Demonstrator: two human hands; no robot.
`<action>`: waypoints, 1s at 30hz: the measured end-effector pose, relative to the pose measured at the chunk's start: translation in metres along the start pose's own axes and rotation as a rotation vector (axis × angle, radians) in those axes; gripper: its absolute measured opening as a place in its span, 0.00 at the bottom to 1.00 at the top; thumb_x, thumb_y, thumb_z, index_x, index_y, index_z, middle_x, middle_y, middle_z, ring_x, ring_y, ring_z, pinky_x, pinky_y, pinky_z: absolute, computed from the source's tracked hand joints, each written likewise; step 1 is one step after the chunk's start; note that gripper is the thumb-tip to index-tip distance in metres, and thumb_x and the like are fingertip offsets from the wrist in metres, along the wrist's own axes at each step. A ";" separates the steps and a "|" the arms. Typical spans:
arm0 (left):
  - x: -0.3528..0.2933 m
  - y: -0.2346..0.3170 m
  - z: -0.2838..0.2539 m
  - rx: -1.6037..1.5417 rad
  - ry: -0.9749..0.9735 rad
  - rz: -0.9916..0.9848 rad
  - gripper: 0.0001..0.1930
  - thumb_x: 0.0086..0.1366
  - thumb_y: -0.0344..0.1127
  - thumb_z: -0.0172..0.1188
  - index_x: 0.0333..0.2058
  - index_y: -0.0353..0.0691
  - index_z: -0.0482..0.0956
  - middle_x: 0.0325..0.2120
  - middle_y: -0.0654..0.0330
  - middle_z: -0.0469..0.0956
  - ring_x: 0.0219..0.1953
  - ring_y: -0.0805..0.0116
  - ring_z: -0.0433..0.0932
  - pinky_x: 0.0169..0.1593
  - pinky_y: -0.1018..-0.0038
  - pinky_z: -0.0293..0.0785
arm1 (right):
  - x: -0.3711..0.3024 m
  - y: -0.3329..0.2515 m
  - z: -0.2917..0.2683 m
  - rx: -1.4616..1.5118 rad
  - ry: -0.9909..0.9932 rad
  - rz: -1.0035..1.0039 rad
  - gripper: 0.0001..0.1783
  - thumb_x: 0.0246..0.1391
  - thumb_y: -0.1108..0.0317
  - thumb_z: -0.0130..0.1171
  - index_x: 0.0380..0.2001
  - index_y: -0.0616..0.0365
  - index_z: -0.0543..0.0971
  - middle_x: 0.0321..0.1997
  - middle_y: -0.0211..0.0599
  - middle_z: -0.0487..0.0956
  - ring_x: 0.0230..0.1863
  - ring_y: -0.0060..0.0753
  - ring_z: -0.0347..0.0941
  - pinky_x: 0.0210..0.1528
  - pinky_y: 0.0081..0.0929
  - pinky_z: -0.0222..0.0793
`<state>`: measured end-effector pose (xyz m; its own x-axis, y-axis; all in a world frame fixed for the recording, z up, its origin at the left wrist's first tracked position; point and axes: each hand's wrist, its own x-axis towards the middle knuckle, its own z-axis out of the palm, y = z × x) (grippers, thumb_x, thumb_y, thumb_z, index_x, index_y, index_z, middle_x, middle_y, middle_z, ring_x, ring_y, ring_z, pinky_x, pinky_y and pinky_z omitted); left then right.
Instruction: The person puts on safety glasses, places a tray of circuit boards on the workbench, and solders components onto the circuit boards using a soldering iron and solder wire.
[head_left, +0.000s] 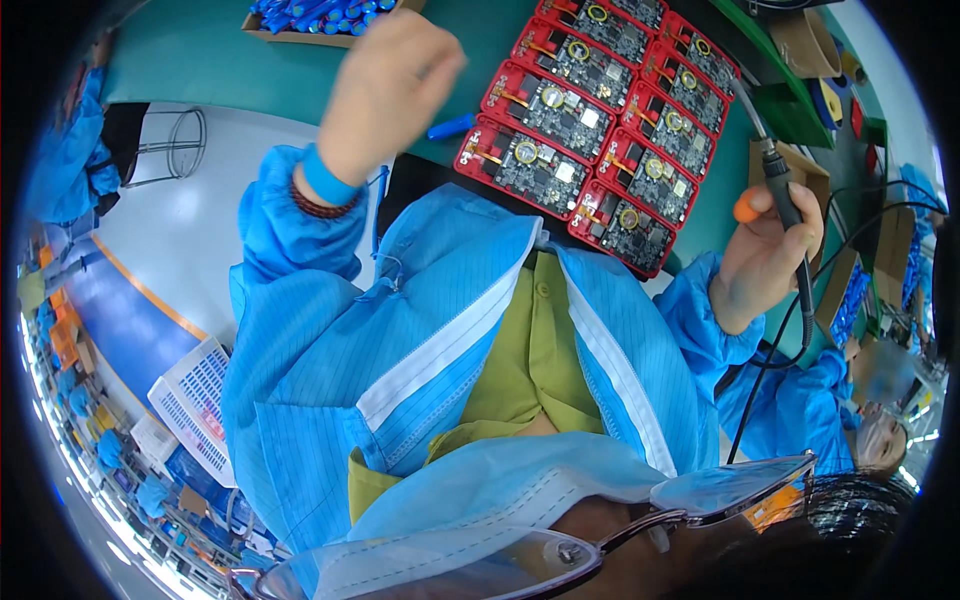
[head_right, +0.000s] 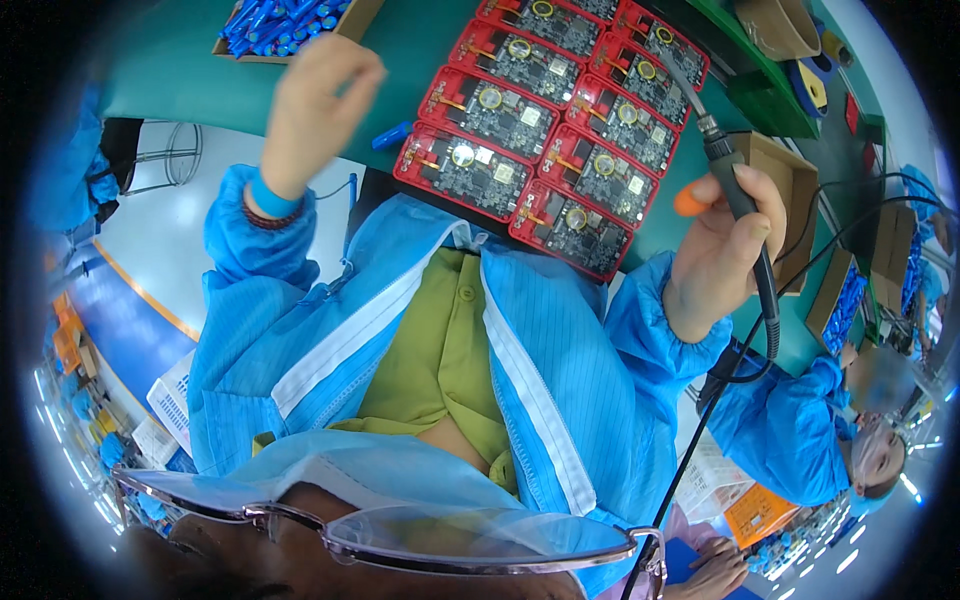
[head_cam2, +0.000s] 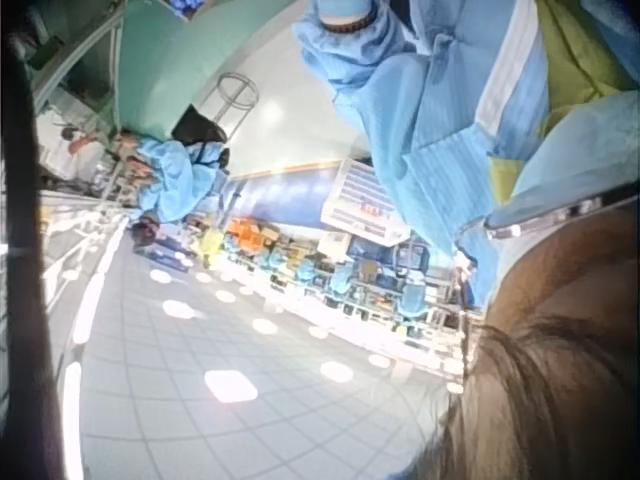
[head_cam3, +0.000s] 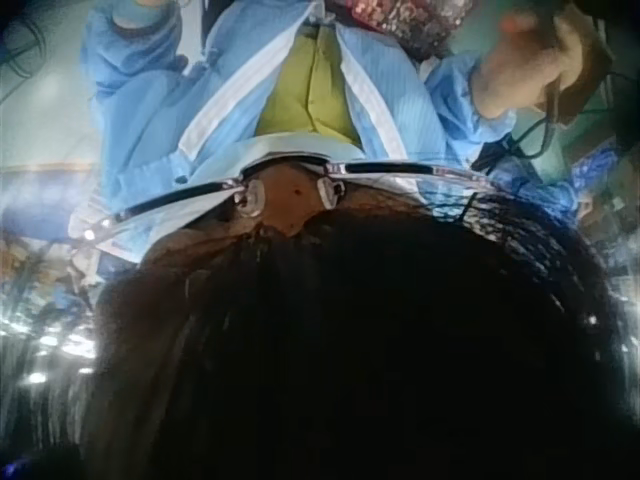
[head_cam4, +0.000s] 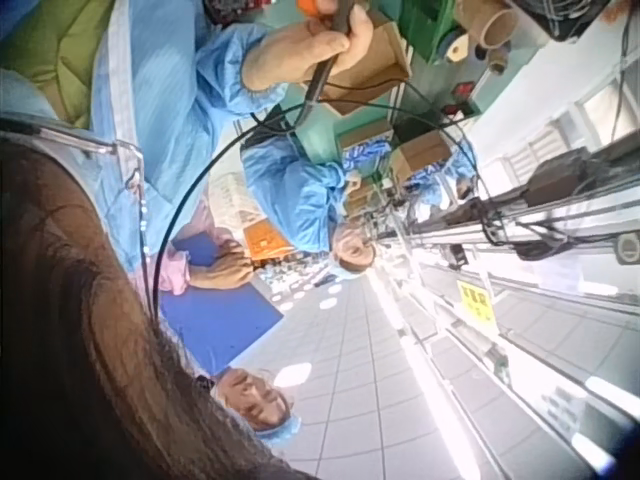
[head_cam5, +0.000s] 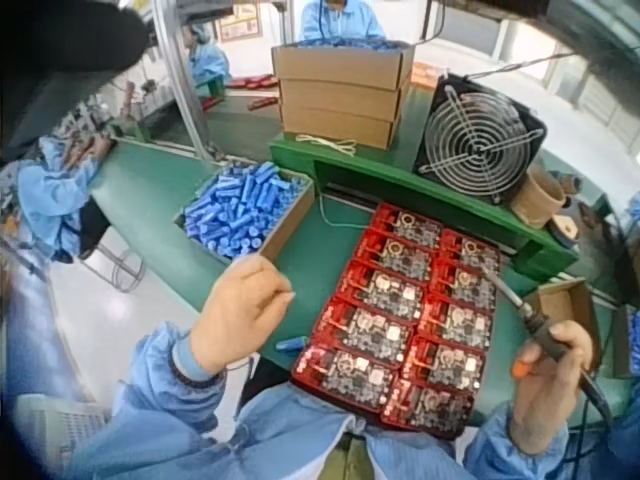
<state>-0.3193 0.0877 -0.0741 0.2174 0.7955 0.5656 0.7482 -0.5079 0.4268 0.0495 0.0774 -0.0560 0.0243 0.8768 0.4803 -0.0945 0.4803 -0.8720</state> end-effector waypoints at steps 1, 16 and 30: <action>0.005 -0.013 -0.010 0.130 0.078 0.051 0.04 0.61 0.29 0.58 0.31 0.36 0.77 0.28 0.57 0.76 0.33 0.62 0.75 0.39 0.67 0.72 | -0.002 0.002 0.000 -0.017 0.002 0.001 0.27 0.66 0.49 0.45 0.49 0.67 0.72 0.34 0.45 0.77 0.35 0.33 0.73 0.39 0.27 0.69; 0.061 -0.094 -0.026 0.611 -0.350 -0.303 0.14 0.57 0.43 0.60 0.27 0.36 0.79 0.22 0.45 0.77 0.28 0.45 0.77 0.34 0.55 0.72 | -0.003 0.001 0.017 -0.056 -0.016 0.049 0.26 0.65 0.50 0.47 0.47 0.66 0.73 0.34 0.42 0.76 0.35 0.30 0.72 0.38 0.26 0.66; 0.051 -0.017 -0.044 -0.417 0.093 -0.392 0.05 0.68 0.30 0.52 0.35 0.36 0.74 0.29 0.65 0.75 0.33 0.78 0.71 0.36 0.77 0.70 | -0.014 0.000 0.022 -0.071 -0.031 -0.001 0.23 0.65 0.53 0.49 0.50 0.64 0.71 0.36 0.46 0.78 0.33 0.34 0.77 0.36 0.27 0.70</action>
<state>-0.3487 0.1225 -0.0214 -0.0965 0.9278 0.3605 0.4477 -0.2830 0.8482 0.0273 0.0646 -0.0602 -0.0068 0.8755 0.4831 -0.0239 0.4829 -0.8754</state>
